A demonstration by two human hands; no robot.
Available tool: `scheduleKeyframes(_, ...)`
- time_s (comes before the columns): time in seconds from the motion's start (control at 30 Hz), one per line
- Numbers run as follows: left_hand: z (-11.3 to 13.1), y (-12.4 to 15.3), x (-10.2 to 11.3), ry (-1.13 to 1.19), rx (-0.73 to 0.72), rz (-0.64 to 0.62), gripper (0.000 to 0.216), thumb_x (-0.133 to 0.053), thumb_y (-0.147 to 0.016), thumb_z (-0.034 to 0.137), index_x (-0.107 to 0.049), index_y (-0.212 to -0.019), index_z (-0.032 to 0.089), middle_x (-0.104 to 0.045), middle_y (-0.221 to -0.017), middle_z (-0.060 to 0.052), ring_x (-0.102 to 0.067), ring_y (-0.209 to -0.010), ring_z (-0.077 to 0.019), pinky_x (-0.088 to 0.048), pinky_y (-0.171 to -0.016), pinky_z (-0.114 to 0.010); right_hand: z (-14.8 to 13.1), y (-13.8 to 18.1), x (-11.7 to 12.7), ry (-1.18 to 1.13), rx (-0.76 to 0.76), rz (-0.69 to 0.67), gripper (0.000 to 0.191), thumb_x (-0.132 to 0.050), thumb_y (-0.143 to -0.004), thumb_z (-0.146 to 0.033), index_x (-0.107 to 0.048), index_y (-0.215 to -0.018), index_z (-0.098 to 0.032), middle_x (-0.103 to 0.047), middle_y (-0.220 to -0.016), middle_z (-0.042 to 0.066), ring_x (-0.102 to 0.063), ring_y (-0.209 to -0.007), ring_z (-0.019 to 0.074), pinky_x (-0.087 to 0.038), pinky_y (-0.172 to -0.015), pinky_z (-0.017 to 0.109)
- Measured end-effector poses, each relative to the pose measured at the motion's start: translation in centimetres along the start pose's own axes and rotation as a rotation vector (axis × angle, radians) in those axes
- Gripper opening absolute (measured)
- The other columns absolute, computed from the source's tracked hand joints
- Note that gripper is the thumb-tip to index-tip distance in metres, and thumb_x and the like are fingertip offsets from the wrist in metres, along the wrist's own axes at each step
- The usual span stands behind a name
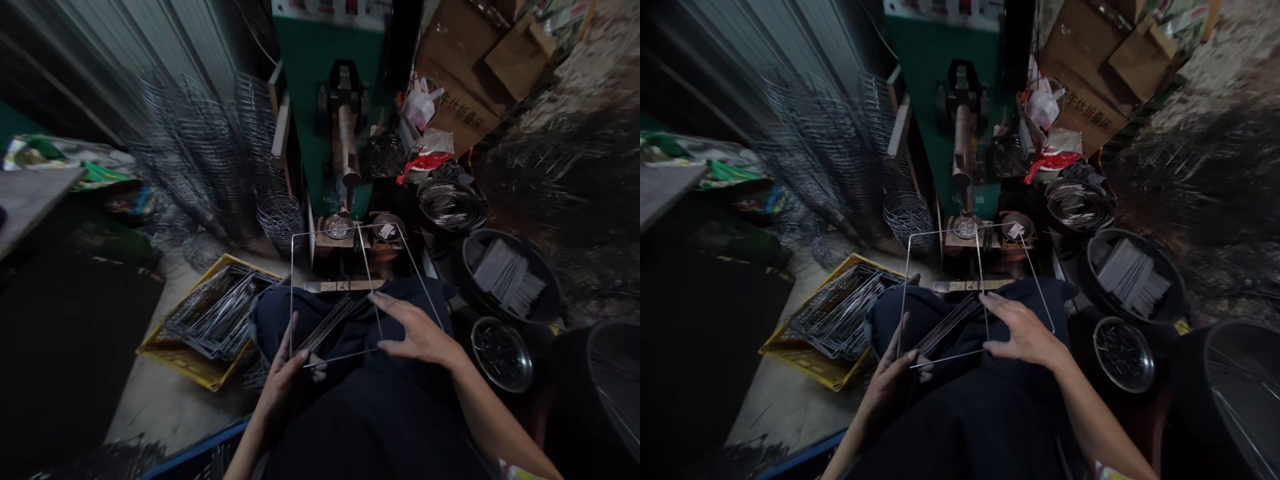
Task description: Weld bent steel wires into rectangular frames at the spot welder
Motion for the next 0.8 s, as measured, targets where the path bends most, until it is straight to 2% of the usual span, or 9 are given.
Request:
scheduleKeyframes(0.13,-0.1,0.2,1.1,0.001,-0.012,0.040,0.093,-0.065,-0.085,0.028,-0.005,-0.156,0.025,-0.069,-0.067,-0.005,-0.063,-0.053,-0.0171,-0.052,-0.053,-0.026,1.2,1.0,0.8,0.096,-0.048,0.032,0.085,-0.072,-0.081,-0.035,-0.029,-0.153,-0.028,-0.039,-0.152,0.007,-0.035,-0.141,0.0276,-0.034,-0.114,0.048)
scheduleKeyframes(0.27,-1.1,-0.2,2.1,0.068,-0.031,0.027,0.093,-0.064,-0.086,0.025,-0.003,-0.156,0.029,-0.069,-0.065,-0.004,-0.062,-0.052,-0.0162,-0.050,-0.051,-0.025,0.4,1.2,1.0,0.118,-0.042,0.027,0.086,-0.072,-0.081,-0.036,-0.027,-0.154,-0.028,-0.039,-0.153,0.007,-0.034,-0.142,0.0277,-0.034,-0.114,0.047)
scheduleKeyframes(0.4,-2.1,-1.0,1.1,0.102,-0.008,-0.078,0.098,-0.065,-0.085,0.026,0.003,-0.155,0.027,-0.071,-0.067,-0.006,-0.064,-0.052,-0.0189,-0.052,-0.052,-0.028,0.0,1.1,1.1,0.150,-0.050,0.010,0.084,-0.071,-0.082,-0.038,-0.028,-0.154,-0.027,-0.040,-0.152,0.007,-0.034,-0.141,0.0274,-0.034,-0.114,0.046)
scheduleKeyframes(0.5,-1.8,-1.2,-0.1,0.079,0.004,-0.138,0.097,-0.063,-0.087,0.027,0.005,-0.155,0.026,-0.071,-0.068,-0.007,-0.065,-0.052,-0.0196,-0.053,-0.053,-0.028,0.2,1.1,0.9,0.168,-0.050,-0.008,0.082,-0.070,-0.083,-0.039,-0.029,-0.153,-0.027,-0.041,-0.151,0.008,-0.035,-0.141,0.0277,-0.035,-0.113,0.047)
scheduleKeyframes(0.63,-1.0,-0.9,-0.6,0.042,0.011,-0.160,0.095,-0.062,-0.088,0.029,0.006,-0.155,0.028,-0.071,-0.067,-0.006,-0.066,-0.054,-0.0200,-0.053,-0.054,-0.029,0.2,1.2,0.4,0.158,-0.051,-0.019,0.083,-0.070,-0.083,-0.038,-0.028,-0.154,-0.027,-0.041,-0.151,0.009,-0.035,-0.141,0.0278,-0.035,-0.113,0.048)
scheduleKeyframes(0.8,-0.7,-0.6,-0.3,0.039,0.001,-0.140,0.094,-0.063,-0.088,0.029,0.002,-0.156,0.029,-0.072,-0.071,-0.006,-0.068,-0.056,-0.0209,-0.053,-0.054,-0.029,0.1,1.1,0.0,0.143,-0.048,-0.013,0.082,-0.070,-0.083,-0.037,-0.028,-0.154,-0.026,-0.042,-0.151,0.010,-0.035,-0.141,0.0275,-0.035,-0.113,0.048)
Point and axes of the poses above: each hand's wrist, its own y-axis away from the middle knuckle, its own x-axis out of the back of the hand, z = x × y, the point moved 3 cm from there along -y, towards the middle knuckle
